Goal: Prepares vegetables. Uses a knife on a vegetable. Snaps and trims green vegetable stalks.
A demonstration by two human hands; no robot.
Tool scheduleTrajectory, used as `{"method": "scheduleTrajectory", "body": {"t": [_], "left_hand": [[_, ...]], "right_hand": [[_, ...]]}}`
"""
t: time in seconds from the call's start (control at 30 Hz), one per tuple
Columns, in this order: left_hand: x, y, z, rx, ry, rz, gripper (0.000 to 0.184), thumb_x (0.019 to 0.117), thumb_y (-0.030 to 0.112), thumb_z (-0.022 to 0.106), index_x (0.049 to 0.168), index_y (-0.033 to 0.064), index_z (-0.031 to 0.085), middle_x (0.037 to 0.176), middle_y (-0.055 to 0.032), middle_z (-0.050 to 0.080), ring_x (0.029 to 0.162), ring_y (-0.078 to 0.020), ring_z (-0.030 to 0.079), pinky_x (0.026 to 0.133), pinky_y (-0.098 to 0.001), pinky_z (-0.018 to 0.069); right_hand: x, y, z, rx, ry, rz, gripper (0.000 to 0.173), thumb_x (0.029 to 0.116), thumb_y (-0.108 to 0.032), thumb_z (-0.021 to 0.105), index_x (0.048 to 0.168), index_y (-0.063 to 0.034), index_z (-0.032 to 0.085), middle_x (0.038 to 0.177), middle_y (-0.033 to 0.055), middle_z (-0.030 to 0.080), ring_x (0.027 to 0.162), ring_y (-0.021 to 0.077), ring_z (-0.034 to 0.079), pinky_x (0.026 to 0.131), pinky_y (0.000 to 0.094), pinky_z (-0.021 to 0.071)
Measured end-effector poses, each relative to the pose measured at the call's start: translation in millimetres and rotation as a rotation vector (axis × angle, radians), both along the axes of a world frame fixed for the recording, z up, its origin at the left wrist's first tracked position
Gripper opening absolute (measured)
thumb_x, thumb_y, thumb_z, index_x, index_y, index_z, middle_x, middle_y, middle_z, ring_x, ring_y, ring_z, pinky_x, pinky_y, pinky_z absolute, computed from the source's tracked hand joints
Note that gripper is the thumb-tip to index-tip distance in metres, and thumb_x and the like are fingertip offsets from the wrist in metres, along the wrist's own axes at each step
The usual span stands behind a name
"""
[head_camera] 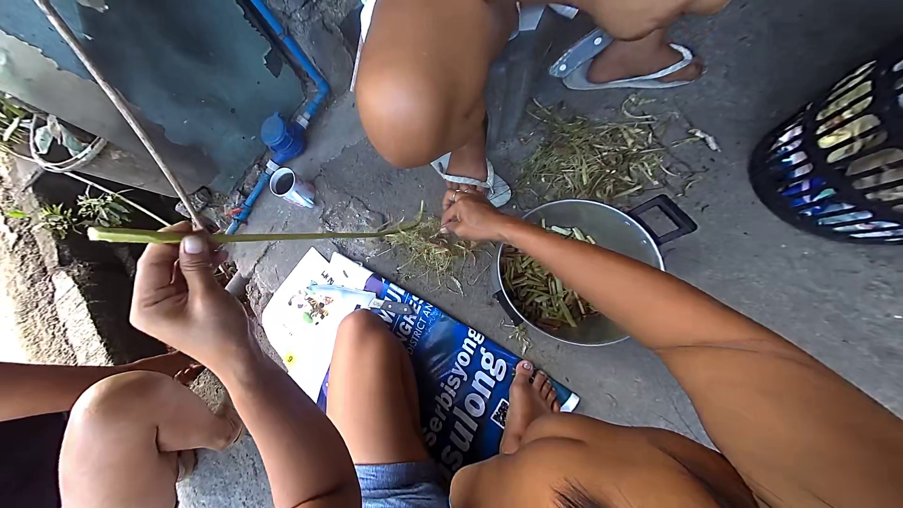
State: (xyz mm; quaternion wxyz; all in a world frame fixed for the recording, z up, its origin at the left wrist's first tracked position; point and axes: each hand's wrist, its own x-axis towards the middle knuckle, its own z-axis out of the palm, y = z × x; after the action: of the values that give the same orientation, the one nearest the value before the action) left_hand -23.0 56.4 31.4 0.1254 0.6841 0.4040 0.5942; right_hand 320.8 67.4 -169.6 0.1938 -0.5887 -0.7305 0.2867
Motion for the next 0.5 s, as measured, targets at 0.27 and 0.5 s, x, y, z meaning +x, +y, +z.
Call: {"method": "scheduleTrajectory", "body": {"t": [0.27, 0.5], "left_hand": [[6.3, 0.8, -9.0, -0.057, -0.036, -0.045, 0.021, 0.1054, 0.008, 0.052, 0.123, -0.0015, 0.06, 0.107, 0.0034, 0.068, 0.093, -0.0053, 0.069, 0.087, -0.0272, 0.0598], [34.3, 3.5, -17.4, -0.081, -0.025, -0.29, 0.02, 0.1058, 0.007, 0.051, 0.122, 0.0022, 0.061, 0.111, 0.0036, 0.07, 0.101, -0.0098, 0.07, 0.093, -0.0321, 0.0597]], "right_hand": [[15.1, -2.0, 27.9, -0.388, 0.504, -0.275, 0.018, 0.0921, -0.011, 0.076, 0.105, 0.001, 0.075, 0.103, 0.0167, 0.071, 0.097, 0.0231, 0.064, 0.092, 0.046, 0.049], [-29.6, -15.9, 82.5, -0.095, 0.552, -0.044, 0.021, 0.0961, -0.009, 0.07, 0.114, -0.0005, 0.075, 0.113, 0.0185, 0.068, 0.101, 0.0257, 0.065, 0.091, 0.042, 0.0534]]}}
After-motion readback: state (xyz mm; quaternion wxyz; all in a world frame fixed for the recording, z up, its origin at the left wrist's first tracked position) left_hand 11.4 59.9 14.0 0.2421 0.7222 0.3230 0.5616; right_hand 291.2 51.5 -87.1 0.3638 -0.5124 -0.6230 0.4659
